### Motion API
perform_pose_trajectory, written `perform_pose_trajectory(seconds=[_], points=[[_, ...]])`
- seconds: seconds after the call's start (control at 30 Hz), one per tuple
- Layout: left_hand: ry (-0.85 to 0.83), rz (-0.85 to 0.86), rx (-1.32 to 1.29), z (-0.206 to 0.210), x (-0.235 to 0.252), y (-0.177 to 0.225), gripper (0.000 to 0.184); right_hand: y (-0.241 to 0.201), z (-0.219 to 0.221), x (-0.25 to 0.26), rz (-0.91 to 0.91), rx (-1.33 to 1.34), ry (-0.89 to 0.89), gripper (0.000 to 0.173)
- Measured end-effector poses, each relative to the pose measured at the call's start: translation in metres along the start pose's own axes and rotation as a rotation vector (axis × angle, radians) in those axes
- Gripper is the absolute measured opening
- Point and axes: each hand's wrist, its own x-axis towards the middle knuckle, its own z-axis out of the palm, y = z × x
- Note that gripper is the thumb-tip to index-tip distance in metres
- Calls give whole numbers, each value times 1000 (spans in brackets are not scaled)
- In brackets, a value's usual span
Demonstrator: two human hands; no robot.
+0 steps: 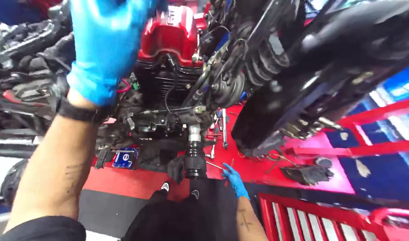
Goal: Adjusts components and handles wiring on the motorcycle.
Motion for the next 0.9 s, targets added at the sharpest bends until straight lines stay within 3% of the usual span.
perform_pose_trajectory(seconds=[0.03,0.1,0.2,0.27,0.37,0.5,0.57,0.63,0.8,0.9], points=[[-76,-27,-143,-1,-17,1,13,-12,-9,2,6,-231,-22,47],[-198,-180,-307,-2,-62,-2,24,-55,-27,-15,-47,-402,-23,43],[-222,-418,-374,13,-134,-18,31,-169,-40,-78,-384,-151,-72,29],[-232,-385,-234,30,-167,-33,34,-251,-28,-115,-695,66,-52,26],[-201,-81,280,55,-193,-48,31,-339,3,-137,-991,156,-10,29],[-120,183,507,63,-196,-63,47,-392,37,-163,-904,213,51,24],[-137,251,548,56,-193,-68,62,-403,40,-183,-836,250,-4,13],[-131,284,574,49,-190,-70,74,-415,41,-206,-790,301,-108,19],[77,339,606,44,-171,-77,63,-442,47,-234,-662,382,-259,26],[146,368,608,45,-164,-82,57,-445,41,-241,-735,153,-201,34]])
